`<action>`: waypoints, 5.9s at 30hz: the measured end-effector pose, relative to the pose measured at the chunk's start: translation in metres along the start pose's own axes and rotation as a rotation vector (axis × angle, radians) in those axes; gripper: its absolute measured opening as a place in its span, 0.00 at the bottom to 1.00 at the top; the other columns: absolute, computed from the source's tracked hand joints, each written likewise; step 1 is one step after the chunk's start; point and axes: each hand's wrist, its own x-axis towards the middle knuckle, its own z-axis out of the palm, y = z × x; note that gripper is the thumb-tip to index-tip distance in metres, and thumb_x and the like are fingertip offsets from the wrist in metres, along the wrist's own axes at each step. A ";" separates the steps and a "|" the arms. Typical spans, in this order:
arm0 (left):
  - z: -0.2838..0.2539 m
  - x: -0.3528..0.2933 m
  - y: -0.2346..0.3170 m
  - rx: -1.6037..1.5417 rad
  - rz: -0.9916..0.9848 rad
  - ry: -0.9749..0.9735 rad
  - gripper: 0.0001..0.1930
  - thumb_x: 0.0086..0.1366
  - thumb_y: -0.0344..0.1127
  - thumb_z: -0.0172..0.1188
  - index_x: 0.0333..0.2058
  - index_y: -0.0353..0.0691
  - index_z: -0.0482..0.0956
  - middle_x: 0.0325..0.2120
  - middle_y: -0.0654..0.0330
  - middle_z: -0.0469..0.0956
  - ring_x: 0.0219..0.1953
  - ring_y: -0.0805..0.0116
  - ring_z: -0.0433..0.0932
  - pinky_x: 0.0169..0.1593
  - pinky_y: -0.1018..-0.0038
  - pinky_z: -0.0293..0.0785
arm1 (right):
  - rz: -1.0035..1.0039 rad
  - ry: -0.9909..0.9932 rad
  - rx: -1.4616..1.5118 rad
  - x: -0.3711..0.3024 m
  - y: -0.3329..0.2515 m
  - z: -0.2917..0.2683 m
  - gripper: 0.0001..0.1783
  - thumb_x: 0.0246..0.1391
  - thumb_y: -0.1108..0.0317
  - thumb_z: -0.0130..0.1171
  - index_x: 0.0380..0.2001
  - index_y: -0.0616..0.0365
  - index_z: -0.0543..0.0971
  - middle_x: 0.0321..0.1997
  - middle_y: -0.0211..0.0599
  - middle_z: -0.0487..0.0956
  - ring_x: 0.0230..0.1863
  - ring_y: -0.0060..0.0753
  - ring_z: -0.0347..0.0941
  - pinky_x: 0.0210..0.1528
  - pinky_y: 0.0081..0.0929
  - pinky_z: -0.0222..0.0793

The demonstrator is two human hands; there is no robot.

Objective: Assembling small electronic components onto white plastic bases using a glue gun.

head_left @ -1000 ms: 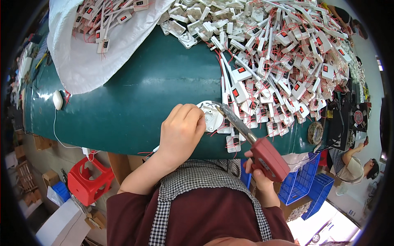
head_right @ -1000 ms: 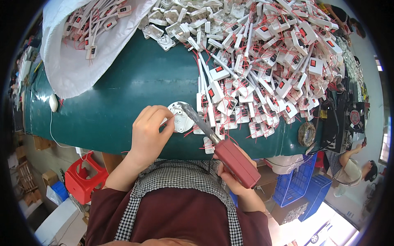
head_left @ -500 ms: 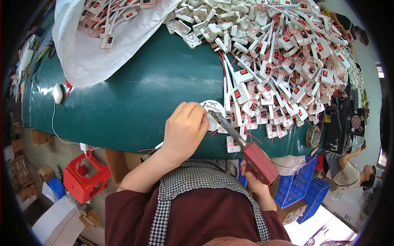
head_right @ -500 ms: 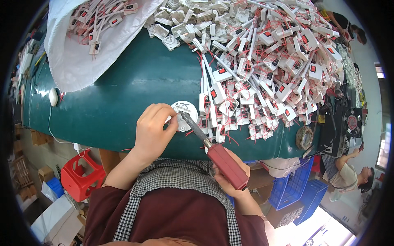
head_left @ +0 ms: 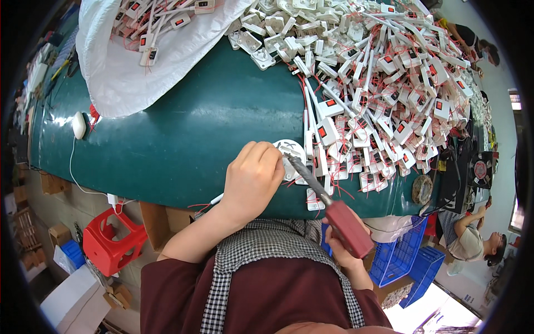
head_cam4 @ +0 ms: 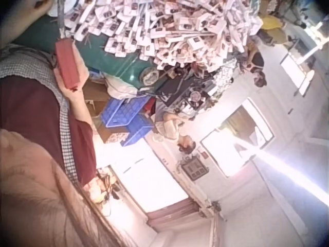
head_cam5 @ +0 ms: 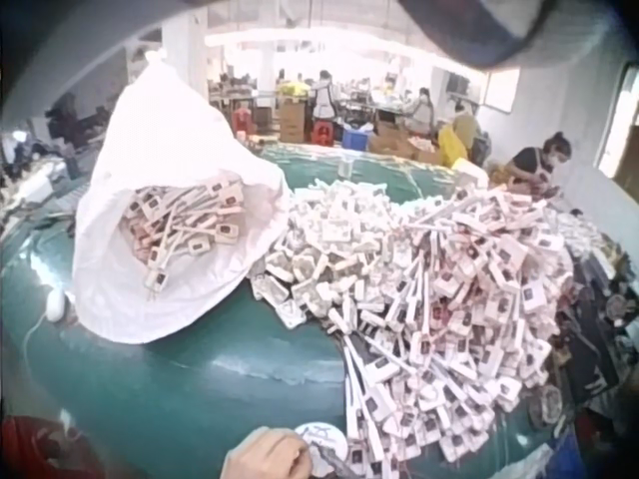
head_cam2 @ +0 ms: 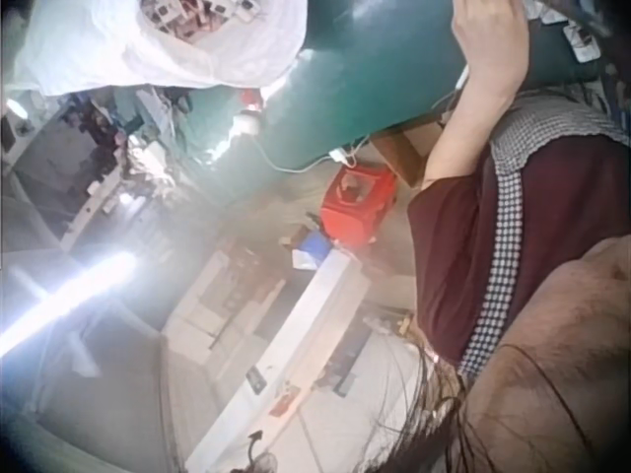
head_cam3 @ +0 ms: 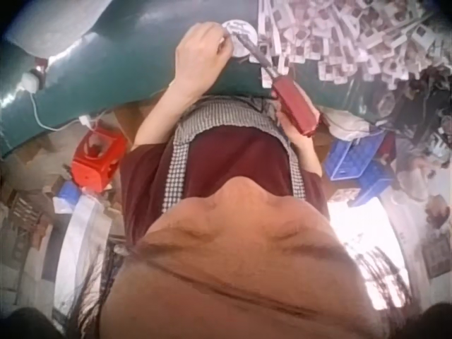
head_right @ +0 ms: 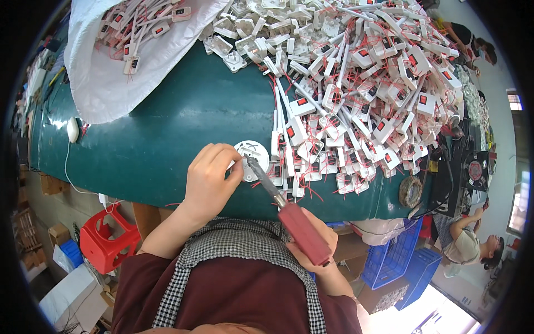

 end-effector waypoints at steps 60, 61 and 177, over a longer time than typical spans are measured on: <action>-0.002 0.001 -0.001 -0.062 -0.040 -0.095 0.06 0.48 0.25 0.65 0.26 0.39 0.77 0.39 0.59 0.75 0.46 0.57 0.71 0.46 0.63 0.69 | -0.076 0.083 0.285 0.035 0.002 0.006 0.36 0.50 0.82 0.61 0.62 0.65 0.59 0.51 0.45 0.75 0.52 0.33 0.74 0.44 0.26 0.75; 0.000 -0.001 -0.001 -0.050 0.024 -0.059 0.07 0.49 0.25 0.65 0.27 0.39 0.77 0.39 0.58 0.75 0.46 0.57 0.71 0.45 0.63 0.70 | -0.100 0.069 0.317 0.038 0.000 0.006 0.36 0.50 0.83 0.61 0.62 0.65 0.59 0.51 0.44 0.75 0.52 0.33 0.74 0.45 0.26 0.74; -0.014 -0.005 -0.005 -0.065 -0.005 -0.224 0.05 0.47 0.28 0.63 0.23 0.40 0.76 0.36 0.63 0.74 0.47 0.62 0.71 0.54 0.63 0.61 | -0.255 -0.036 -0.487 -0.011 -0.032 -0.055 0.31 0.42 0.68 0.70 0.50 0.68 0.73 0.39 0.45 0.81 0.32 0.35 0.80 0.35 0.26 0.76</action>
